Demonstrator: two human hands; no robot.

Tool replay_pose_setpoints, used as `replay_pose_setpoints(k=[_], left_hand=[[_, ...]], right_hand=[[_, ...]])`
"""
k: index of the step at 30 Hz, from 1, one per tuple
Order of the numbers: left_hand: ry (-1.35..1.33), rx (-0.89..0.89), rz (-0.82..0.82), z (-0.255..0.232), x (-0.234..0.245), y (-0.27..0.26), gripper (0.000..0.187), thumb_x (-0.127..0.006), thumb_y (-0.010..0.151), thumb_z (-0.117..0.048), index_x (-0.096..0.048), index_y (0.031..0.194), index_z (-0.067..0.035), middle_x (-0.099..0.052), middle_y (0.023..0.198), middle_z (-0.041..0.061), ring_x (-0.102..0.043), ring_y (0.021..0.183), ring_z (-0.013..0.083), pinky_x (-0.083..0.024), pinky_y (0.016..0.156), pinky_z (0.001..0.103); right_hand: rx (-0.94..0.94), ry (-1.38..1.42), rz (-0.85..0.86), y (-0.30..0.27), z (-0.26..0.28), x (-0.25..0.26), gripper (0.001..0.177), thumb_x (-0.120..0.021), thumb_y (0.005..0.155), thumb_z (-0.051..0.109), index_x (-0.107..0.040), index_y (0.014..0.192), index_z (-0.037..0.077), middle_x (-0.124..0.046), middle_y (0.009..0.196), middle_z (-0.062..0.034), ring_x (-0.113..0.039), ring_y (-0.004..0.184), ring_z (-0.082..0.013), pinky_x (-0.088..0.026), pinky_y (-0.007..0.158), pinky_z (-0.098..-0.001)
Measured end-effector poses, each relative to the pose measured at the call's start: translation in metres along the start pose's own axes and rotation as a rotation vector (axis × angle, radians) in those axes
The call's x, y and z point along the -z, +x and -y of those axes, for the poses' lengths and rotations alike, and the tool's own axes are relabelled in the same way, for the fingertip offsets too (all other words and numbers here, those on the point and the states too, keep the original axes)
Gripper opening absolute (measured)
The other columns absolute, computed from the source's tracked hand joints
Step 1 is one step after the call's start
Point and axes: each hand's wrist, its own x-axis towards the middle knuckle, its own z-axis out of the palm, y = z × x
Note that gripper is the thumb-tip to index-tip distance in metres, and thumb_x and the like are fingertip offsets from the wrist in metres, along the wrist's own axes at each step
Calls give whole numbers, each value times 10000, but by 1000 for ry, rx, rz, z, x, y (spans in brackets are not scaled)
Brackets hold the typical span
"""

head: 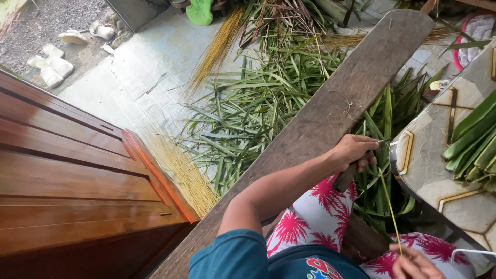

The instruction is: Stripping the leafy part from palm fronds using a knife to extract the central midribs

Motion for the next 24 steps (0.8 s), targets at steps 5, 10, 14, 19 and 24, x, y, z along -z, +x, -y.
replay_pose_setpoints(k=[5,10,14,19,24], left_hand=[[-114,-92,-3,8,-5,-1,194,-572,970,-192,-606,1049,-18,-666,701,190,-444,352,133,-405,318,304],[-431,-150,-3,24,-18,3,119,-517,1033,-131,-475,952,-54,-643,750,272,-612,456,231,-525,370,359],[-426,-203,-73,24,-24,-3,114,-517,1045,-161,-485,1031,-53,-662,794,255,-661,516,254,-528,381,341],[-360,-242,-142,17,-27,-5,133,-484,1051,-186,-459,982,-74,-664,783,241,-649,509,233,-502,387,319],[-359,-298,-132,-12,-17,-20,155,-484,1056,-122,-513,980,9,-668,829,250,-664,556,250,-541,456,304]], right_hand=[[403,-77,-311,-6,108,-111,178,-502,1019,5,-611,1157,-21,-577,863,-125,-397,542,-113,-296,433,-208],[500,-147,-408,28,122,-141,122,-578,1012,98,-607,1102,22,-591,850,-63,-408,590,-85,-333,450,-220],[430,-177,-331,40,117,-150,209,-650,932,238,-638,1060,73,-416,578,4,-313,472,-76,-232,401,-237],[380,-107,-292,53,108,-147,248,-682,910,167,-664,1107,17,-668,784,-93,-575,648,-113,-403,575,-204],[305,-80,-262,28,123,-146,168,-657,918,137,-661,1053,37,-632,702,-136,-272,423,-25,-162,368,-193]])
